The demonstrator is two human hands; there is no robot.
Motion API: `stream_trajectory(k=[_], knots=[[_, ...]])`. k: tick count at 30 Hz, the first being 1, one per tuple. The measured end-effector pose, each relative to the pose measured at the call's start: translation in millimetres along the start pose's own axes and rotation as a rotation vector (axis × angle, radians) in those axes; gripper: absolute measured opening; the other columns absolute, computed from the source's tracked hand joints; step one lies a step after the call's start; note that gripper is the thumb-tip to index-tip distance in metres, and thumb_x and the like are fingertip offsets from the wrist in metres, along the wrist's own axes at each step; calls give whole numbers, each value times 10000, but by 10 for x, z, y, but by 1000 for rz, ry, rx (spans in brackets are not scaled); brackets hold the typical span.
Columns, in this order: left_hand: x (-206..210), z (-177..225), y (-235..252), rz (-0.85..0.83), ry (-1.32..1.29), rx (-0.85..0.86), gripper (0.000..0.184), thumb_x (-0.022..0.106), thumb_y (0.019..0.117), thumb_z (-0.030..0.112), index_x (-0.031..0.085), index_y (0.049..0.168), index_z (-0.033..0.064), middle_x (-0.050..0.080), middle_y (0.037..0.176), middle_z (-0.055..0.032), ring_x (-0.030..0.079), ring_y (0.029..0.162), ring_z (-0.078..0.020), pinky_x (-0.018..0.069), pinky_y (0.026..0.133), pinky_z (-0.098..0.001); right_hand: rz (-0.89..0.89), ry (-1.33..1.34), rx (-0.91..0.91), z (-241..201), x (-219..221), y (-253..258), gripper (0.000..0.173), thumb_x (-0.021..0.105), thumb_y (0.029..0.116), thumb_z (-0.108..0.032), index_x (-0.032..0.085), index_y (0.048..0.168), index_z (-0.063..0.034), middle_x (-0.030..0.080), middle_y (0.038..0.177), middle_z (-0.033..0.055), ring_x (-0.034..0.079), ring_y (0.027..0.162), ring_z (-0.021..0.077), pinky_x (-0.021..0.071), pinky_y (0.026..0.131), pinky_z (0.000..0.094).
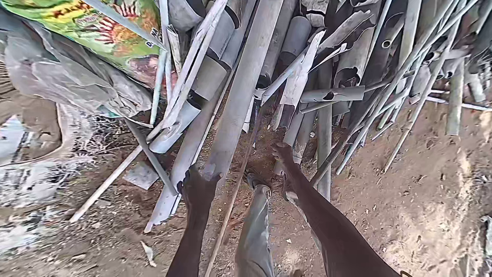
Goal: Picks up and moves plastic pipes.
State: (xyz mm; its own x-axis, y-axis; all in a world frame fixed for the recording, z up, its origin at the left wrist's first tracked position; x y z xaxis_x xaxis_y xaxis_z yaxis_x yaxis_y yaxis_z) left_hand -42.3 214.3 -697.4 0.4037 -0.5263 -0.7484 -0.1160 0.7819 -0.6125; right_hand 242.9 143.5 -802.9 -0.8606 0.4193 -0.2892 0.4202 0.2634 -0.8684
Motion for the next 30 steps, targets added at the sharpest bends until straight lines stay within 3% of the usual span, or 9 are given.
stream_trajectory(k=[4, 6, 9, 13, 17, 19, 21, 25, 30], knots=[[278, 165, -904, 173, -244, 173, 491, 639, 910, 267, 631, 1237, -99, 602, 1324, -329, 540, 1285, -503, 390, 1091, -618, 152, -318, 91, 638, -556, 503, 551, 752, 948, -291, 568, 1304, 86, 624, 1247, 295, 608, 1155, 379, 469, 1000, 506], [665, 218, -1304, 16, -302, 171, 463, 619, 910, 296, 672, 1191, -68, 643, 1296, -261, 590, 1248, -418, 439, 1075, -556, 229, -317, 120, 935, -721, 702, 598, 775, 927, -261, 524, 1334, 98, 596, 1290, 312, 584, 1217, 401, 462, 1039, 519], [1329, 113, -1540, -414, -291, 63, 352, 672, 952, 248, 705, 1183, -15, 728, 1144, -186, 696, 1091, -330, 528, 985, -515, 318, -299, 162, 1301, -895, 997, 696, 789, 902, -252, 472, 1416, 93, 554, 1376, 324, 536, 1303, 431, 425, 1082, 574], [1674, 74, -1448, -557, -323, -3, 308, 653, 979, 177, 691, 1195, -39, 729, 1106, -213, 715, 1023, -336, 545, 940, -515, 380, -214, 179, 1410, -1053, 1225, 741, 785, 910, -171, 388, 1471, 108, 502, 1439, 318, 501, 1344, 394, 394, 1118, 511], [1638, 56, -1299, -485, -415, -29, 344, 595, 966, 265, 704, 1175, 14, 742, 1096, -105, 718, 982, -157, 571, 901, -356, 310, -252, 71, 1581, -1145, 1652, 909, 847, 855, -223, 320, 1518, 108, 445, 1497, 328, 436, 1414, 395, 338, 1178, 507], [1646, 80, -1270, -490, -484, -39, 343, 585, 955, 289, 706, 1150, 34, 741, 1073, -45, 708, 959, -62, 575, 879, -253, 247, -299, 86, 1625, -1156, 1874, 882, 855, 849, -310, 393, 1468, 117, 483, 1453, 334, 469, 1374, 408, 366, 1151, 538], [1630, 129, -1271, -511, -556, -51, 322, 592, 966, 284, 697, 1142, 35, 736, 1067, -6, 699, 968, -17, 575, 886, -204, 201, -249, 69, 1685, -1106, 2075, 823, 862, 847, -278, 439, 1428, 123, 524, 1408, 320, 516, 1317, 378, 399, 1120, 510], [1641, 257, -1299, -549, -650, -56, 325, 591, 990, 263, 684, 1155, 0, 735, 1088, -22, 703, 980, -38, 587, 889, -221, 195, -75, 61, 1954, -1090, 2424, 777, 895, 781, -182, 487, 1399, 53, 597, 1337, 228, 596, 1209, 277, 494, 1040, 457], [1825, 262, -1338, -543, -623, -41, 326, 574, 982, 278, 697, 1132, 17, 736, 1060, -17, 698, 951, -28, 577, 869, -205, 228, -104, 107, 1729, -1098, 2035, 667, 879, 781, -146, 564, 1331, 63, 616, 1303, 231, 588, 1198, 281, 467, 1040, 474]])
Point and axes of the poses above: each hand's wrist, its own y-axis towards the middle knuckle, its own x-axis out of the palm, z = x × y, the point moved 6 cm from there along y, towards the middle knuckle
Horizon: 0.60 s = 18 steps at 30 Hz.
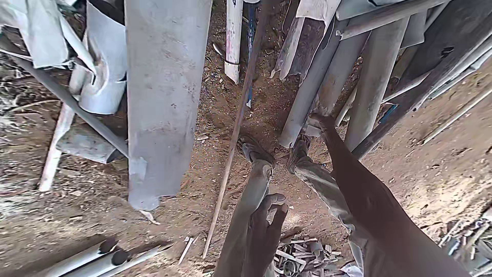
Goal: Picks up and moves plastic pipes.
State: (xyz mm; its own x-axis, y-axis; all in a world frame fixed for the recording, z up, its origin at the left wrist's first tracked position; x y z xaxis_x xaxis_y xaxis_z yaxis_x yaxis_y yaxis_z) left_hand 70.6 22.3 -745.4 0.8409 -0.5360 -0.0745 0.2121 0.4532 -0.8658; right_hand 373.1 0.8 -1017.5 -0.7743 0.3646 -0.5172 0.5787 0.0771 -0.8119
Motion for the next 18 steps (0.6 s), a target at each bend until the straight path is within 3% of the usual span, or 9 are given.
stream_trajectory(k=[3, 6, 8, 9, 10, 12, 14, 17, 18], knots=[[99, -41, 27, -24, 46, -67, 309, 561, 974, 236, 692, 1146, 15, 724, 1054, -45, 689, 907, -58, 568, 840, -243, -10, -121, 47, -65, -170, -93, 729, 911, 769, -253, 569, 1310, 98, 587, 1318, 300, 564, 1234, 376, 442, 1057, 553], [55, -78, 102, -16, 87, -147, 297, 573, 996, 208, 685, 1184, 9, 719, 1099, -94, 689, 929, -119, 558, 860, -305, 6, -204, -9, -178, -77, -159, 809, 897, 790, -210, 473, 1382, 142, 522, 1390, 353, 512, 1320, 433, 396, 1112, 571], [51, -99, 39, -39, 78, -175, 290, 567, 1003, 185, 672, 1196, -5, 712, 1108, -107, 690, 937, -122, 565, 869, -309, 75, -232, 32, -40, -116, -470, 790, 837, 850, -172, 408, 1444, 125, 509, 1420, 340, 496, 1348, 435, 389, 1133, 552], [92, -84, 40, -49, 49, -169, 286, 568, 1006, 182, 665, 1194, -10, 709, 1107, -106, 694, 954, -111, 574, 879, -297, 122, -227, 57, -8, -150, -596, 719, 810, 875, -176, 441, 1420, 112, 523, 1395, 331, 508, 1322, 431, 399, 1111, 555], [106, -53, 121, -43, 30, -138, 300, 566, 1000, 197, 666, 1191, -12, 711, 1107, -102, 697, 969, -106, 577, 882, -290, 172, -238, 53, -51, -98, -637, 566, 801, 880, -201, 560, 1301, 91, 580, 1301, 315, 557, 1229, 425, 436, 1030, 566], [92, -29, 182, -40, 23, -113, 328, 562, 983, 231, 677, 1182, -3, 717, 1103, -86, 696, 974, -99, 573, 878, -284, 181, -258, 55, -14, 13, -746, 397, 756, 905, -201, 641, 1182, 60, 599, 1260, 294, 571, 1198, 406, 451, 1008, 551], [55, -36, 135, -53, 7, -141, 321, 563, 988, 232, 679, 1184, 6, 716, 1115, -74, 697, 968, -93, 576, 873, -274, 167, -181, 141, 128, 122, -939, 467, 715, 955, -199, 568, 1309, 68, 547, 1359, 308, 527, 1290, 404, 425, 1076, 521], [45, 46, 156, -21, -66, -124, 299, 575, 981, 250, 688, 1155, 35, 728, 1089, -21, 703, 970, -67, 587, 876, -251, 218, -143, 145, 411, 447, -951, 527, 817, 866, -222, 601, 1257, 57, 619, 1243, 275, 593, 1176, 381, 470, 1001, 528], [35, 88, 170, -16, -97, -102, 295, 574, 980, 250, 690, 1147, 35, 730, 1088, -15, 705, 976, -67, 589, 882, -248, 157, -204, 130, 442, 582, -939, 651, 832, 859, -259, 558, 1358, 57, 591, 1351, 272, 551, 1291, 375, 429, 1084, 522]])
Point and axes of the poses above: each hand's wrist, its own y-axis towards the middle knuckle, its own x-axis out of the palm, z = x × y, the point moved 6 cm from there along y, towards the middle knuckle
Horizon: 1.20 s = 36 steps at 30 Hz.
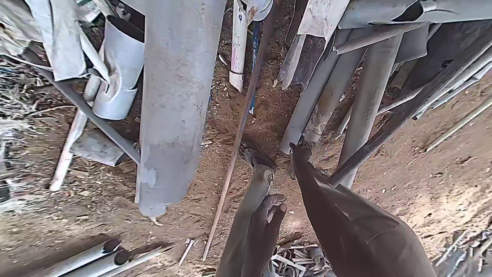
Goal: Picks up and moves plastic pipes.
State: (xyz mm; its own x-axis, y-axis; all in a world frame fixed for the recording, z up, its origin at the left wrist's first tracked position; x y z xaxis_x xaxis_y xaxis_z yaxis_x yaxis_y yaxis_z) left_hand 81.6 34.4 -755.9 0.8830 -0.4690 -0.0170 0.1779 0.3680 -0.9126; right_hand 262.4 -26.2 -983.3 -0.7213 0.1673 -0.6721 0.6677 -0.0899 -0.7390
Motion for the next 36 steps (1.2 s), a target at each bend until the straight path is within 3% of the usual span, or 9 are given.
stream_trajectory(k=[3, 5, 14, 19, 22, 26, 28, 32, 36], knots=[[-29, 112, -68, -7, -46, 46, 314, 580, 987, 260, 693, 1142, 11, 728, 1112, -38, 711, 982, -76, 595, 885, -249, -110, -205, -46, 79, 333, 99, 1019, 863, 810, -423, 340, 1553, 39, 410, 1565, 266, 366, 1485, 369, 286, 1222, 508], [-36, 205, -80, -19, -65, 78, 334, 573, 1002, 267, 687, 1153, -8, 732, 1129, -54, 711, 997, -70, 595, 892, -243, -120, -215, -27, 59, 459, 284, 1123, 883, 769, -486, 288, 1584, 7, 409, 1563, 268, 386, 1464, 393, 306, 1202, 552], [-133, 80, -9, 141, 67, 37, 349, 578, 978, 310, 696, 1158, 35, 740, 1072, -19, 699, 982, -46, 573, 865, -238, -139, -166, -46, 92, 166, 240, 980, 935, 712, -423, 469, 1424, 63, 579, 1337, 313, 557, 1265, 437, 444, 1053, 607], [-19, -28, 91, 125, 233, -76, 394, 629, 989, 210, 627, 1296, -37, 680, 1245, -217, 667, 1147, -296, 518, 1004, -462, -177, -161, -32, -48, -407, -236, 1017, 904, 772, -375, 352, 1518, 39, 590, 1343, 303, 584, 1240, 436, 465, 1025, 599], [190, 61, 358, 13, 391, -123, 547, 716, 959, 216, 548, 1401, -59, 582, 1404, -271, 579, 1303, -367, 428, 1121, -487, -197, -215, -23, -94, -524, -378, 1000, 874, 789, -440, 366, 1508, 35, 607, 1327, 286, 592, 1236, 420, 462, 1028, 575], [607, -87, 1268, -135, 287, -96, 572, 426, 1101, 349, 443, 1495, -65, 488, 1501, -286, 472, 1412, -353, 342, 1185, -483, -230, -238, -10, -118, -587, -397, 971, 862, 806, -439, 371, 1496, 38, 598, 1333, 287, 586, 1244, 418, 464, 1030, 570], [810, -155, 1606, -93, 172, -183, 586, 298, 1139, 376, 477, 1465, -76, 503, 1476, -300, 484, 1390, -360, 348, 1165, -512, -240, -244, -21, -123, -566, -366, 967, 861, 817, -396, 351, 1507, 50, 582, 1354, 295, 580, 1255, 423, 466, 1032, 572], [1036, -133, 1856, -30, 94, -319, 574, 327, 1134, 375, 560, 1344, -105, 568, 1368, -297, 538, 1285, -350, 395, 1104, -490, -385, -136, -138, -74, -580, -88, 908, 899, 779, -267, 413, 1453, 100, 552, 1383, 307, 544, 1298, 382, 412, 1121, 502], [1018, -577, 2098, -62, 125, -172, 668, 318, 1112, 493, 628, 1258, -81, 639, 1230, -295, 625, 1150, -366, 478, 1019, -545, -418, 417, -85, -158, -575, 60, 531, 761, 928, -263, 532, 1297, 43, 651, 1092, 181, 640, 953, 203, 537, 851, 356]])
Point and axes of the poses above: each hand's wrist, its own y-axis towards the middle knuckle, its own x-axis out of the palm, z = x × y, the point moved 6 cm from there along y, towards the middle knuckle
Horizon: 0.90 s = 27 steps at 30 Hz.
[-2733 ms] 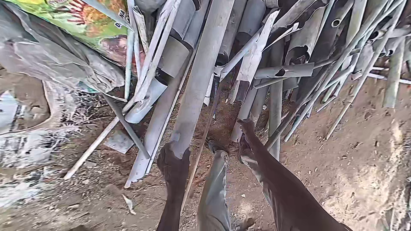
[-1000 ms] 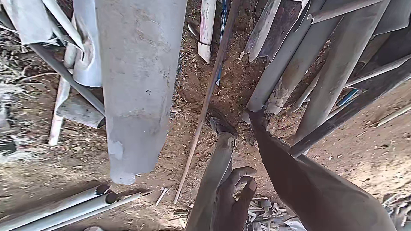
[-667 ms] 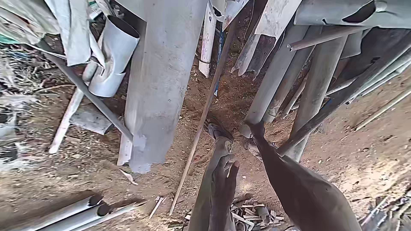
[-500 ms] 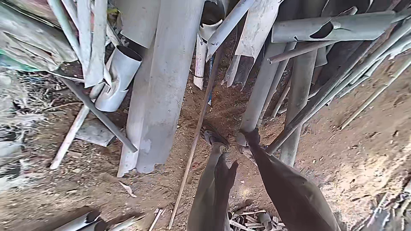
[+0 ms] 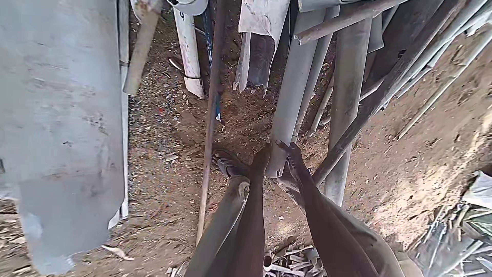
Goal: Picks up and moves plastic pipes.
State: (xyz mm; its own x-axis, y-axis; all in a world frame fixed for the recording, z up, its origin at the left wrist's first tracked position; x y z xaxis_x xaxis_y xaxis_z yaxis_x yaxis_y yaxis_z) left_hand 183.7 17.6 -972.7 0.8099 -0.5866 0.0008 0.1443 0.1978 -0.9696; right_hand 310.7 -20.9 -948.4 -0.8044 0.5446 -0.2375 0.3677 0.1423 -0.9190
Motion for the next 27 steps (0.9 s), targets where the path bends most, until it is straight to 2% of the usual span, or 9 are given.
stream_trajectory(k=[3, 6, 9, 11, 15, 18, 22, 24, 27], knots=[[-41, -70, -92, -79, 126, 43, 643, 377, 1094, 511, 619, 1289, -52, 644, 1228, -287, 617, 1167, -376, 461, 1029, -567, -72, 163, -3, -63, 89, 73, 573, 758, 918, -329, 523, 1364, -56, 677, 1052, 104, 657, 870, 152, 568, 775, 340], [-3, 172, -343, -152, 199, 39, 646, 544, 1033, 524, 586, 1348, -38, 645, 1241, -276, 621, 1178, -364, 461, 1039, -558, -50, 172, -39, -236, -2, -61, 467, 786, 879, -227, 593, 1251, -21, 683, 959, 94, 660, 816, 139, 565, 746, 317], [-65, 229, -780, -166, 161, 41, 674, 727, 927, 496, 586, 1335, -22, 672, 1199, -226, 654, 1116, -306, 503, 1013, -507, 7, 158, -37, -359, -35, -498, 403, 784, 884, -222, 617, 1175, 2, 677, 899, 91, 653, 766, 131, 558, 705, 308], [-92, 431, -1119, -139, 146, 54, 682, 772, 897, 473, 590, 1326, -26, 676, 1187, -231, 659, 1107, -317, 505, 1007, -518, 24, 113, -45, -631, -107, -813, 385, 768, 913, -233, 612, 1148, 28, 661, 888, 98, 639, 748, 130, 554, 701, 308], [-325, 857, -2048, -10, 213, 105, 641, 789, 887, 451, 630, 1281, -29, 692, 1142, -230, 668, 1069, -320, 507, 987, -530, 74, 48, 31, -1004, -152, -1609, 504, 795, 884, -397, 634, 1126, 15, 642, 899, 121, 600, 734, 180, 515, 672, 376], [-569, 1056, -2863, 19, 176, 99, 591, 773, 899, 444, 641, 1259, -6, 709, 1084, -187, 683, 1010, -273, 533, 944, -497, 50, 10, 33, -1262, -116, -2399, 560, 819, 854, -443, 604, 1131, -6, 622, 841, 100, 579, 636, 157, 500, 574, 338], [-898, 997, -3629, 13, 104, 41, 502, 718, 943, 397, 659, 1208, -25, 725, 1010, -166, 703, 914, -225, 571, 877, -443, -140, 62, 37, -1408, 10, -3268, 613, 791, 898, -364, 558, 1316, 19, 681, 1102, 176, 672, 974, 224, 553, 882, 415], [-996, 1016, -3702, 17, 107, 20, 501, 712, 960, 386, 651, 1223, -36, 715, 1036, -189, 689, 942, -248, 548, 904, -465, -194, 184, 36, -1469, 83, -3259, 580, 762, 936, -323, 537, 1341, 25, 681, 1104, 172, 674, 970, 207, 557, 882, 387], [-966, 1003, -3594, 11, 101, 60, 504, 711, 947, 409, 655, 1215, -14, 723, 993, -148, 699, 884, -202, 573, 854, -424, -219, 375, -61, -1676, 137, -2753, 517, 708, 969, -276, 508, 1356, 3, 692, 1010, 147, 694, 838, 184, 597, 763, 362]])
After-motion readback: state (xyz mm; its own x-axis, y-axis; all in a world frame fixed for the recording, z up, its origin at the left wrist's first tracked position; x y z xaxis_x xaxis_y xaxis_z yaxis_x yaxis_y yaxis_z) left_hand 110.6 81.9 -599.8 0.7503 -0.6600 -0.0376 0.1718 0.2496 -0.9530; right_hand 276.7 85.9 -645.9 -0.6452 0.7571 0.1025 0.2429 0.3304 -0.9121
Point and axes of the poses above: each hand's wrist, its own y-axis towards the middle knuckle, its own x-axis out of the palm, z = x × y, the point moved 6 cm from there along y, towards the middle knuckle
